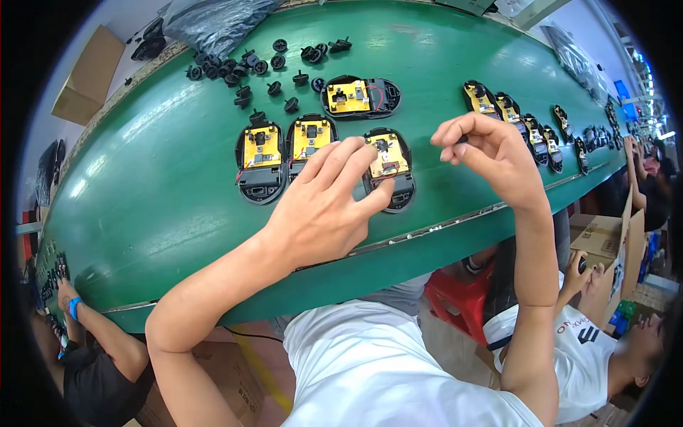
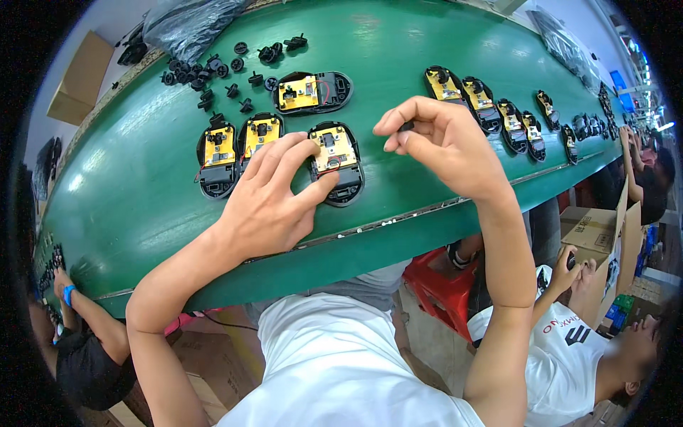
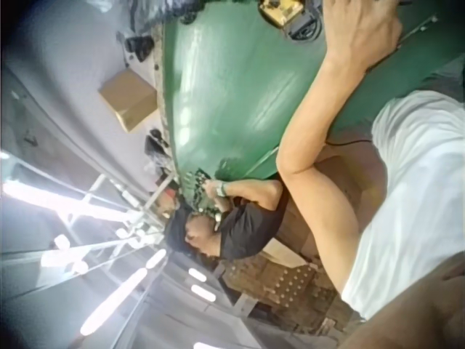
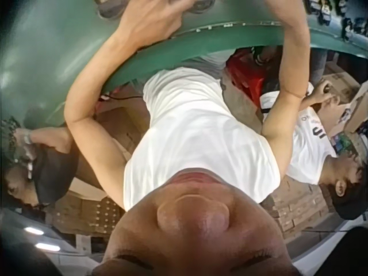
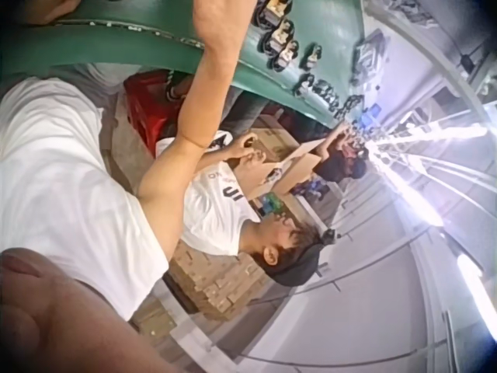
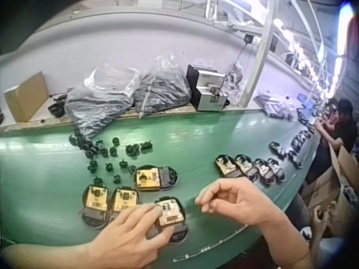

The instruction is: Assembling small electronic device housings by placing internal components into plastic shells on a production line

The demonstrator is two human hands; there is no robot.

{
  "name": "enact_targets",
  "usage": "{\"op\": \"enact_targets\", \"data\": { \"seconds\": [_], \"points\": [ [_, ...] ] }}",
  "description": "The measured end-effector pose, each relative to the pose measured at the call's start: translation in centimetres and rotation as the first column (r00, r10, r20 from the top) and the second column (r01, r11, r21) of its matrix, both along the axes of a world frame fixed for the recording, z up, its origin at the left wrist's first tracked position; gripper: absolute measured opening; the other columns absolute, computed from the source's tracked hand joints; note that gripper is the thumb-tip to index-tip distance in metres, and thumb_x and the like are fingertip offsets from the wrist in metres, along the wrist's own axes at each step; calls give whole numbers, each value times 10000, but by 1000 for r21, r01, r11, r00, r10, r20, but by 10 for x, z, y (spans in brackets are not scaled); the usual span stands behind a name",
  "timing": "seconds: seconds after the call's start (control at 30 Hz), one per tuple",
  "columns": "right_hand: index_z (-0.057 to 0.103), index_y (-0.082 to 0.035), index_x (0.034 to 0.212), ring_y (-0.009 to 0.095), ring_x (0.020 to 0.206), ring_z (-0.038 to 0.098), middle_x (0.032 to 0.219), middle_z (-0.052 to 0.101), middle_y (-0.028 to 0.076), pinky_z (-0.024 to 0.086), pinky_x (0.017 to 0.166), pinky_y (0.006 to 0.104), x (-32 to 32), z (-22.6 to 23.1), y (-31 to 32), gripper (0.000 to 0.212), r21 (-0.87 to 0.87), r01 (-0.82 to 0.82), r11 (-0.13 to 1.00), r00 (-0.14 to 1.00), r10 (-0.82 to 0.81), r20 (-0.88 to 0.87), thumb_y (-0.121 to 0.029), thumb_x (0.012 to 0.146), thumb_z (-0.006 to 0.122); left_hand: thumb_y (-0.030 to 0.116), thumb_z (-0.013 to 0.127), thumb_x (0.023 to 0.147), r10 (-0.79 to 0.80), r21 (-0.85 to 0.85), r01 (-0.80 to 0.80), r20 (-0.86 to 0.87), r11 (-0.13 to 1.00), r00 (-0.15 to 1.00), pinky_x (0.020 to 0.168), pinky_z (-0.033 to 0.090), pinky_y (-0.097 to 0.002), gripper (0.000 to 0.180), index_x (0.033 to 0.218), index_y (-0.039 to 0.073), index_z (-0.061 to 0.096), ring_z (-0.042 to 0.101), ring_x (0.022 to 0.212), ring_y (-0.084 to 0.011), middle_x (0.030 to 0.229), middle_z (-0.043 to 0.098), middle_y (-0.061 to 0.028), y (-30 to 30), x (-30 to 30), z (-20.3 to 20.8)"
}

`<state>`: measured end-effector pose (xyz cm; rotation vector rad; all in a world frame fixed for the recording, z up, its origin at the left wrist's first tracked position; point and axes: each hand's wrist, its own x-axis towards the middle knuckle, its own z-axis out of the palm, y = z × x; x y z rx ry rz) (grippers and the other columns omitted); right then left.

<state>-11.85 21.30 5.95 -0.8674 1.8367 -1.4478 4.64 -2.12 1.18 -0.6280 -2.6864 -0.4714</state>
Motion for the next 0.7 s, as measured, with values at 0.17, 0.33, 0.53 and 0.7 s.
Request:
{"op": "enact_targets", "data": {
  "seconds": [0.17,0.33,0.53,0.7],
  "points": [
    [682,60,1205,130,1023,679,1107,718,97,550,904,273,12,-2,1,258,-76,96,993,990,-103,-96,-25,963,649,87,694,721,0,-52,0,-2,999,1000,1103,419,-502,524,1241,94,626,483,1378,-372,1447,512,-189,2,2,-1],
    [672,59,1237,138,1041,675,1156,714,123,548,936,278,11,-2,-8,290,-34,126,991,988,-129,-89,-16,957,667,91,687,727,-44,-72,46,30,996,999,1115,414,-523,480,1203,74,627,470,1393,-385,1456,511,-176,2,-1,0],
    [680,68,1172,134,1039,672,1176,710,135,550,930,284,10,0,-21,232,-97,149,984,969,-165,-186,-14,955,668,86,690,720,-60,-93,63,37,994,997,1098,427,-537,451,1169,71,651,477,1373,-419,1415,528,-164,0,-1,5],
    [721,30,1051,134,990,678,1077,730,94,557,856,287,8,-8,-21,140,-75,163,984,932,-179,-315,20,935,643,55,679,727,-20,13,21,-80,1000,997,1015,480,-488,491,1218,63,663,547,1291,-384,1379,572,-154,1,9,-1]
  ]
}}
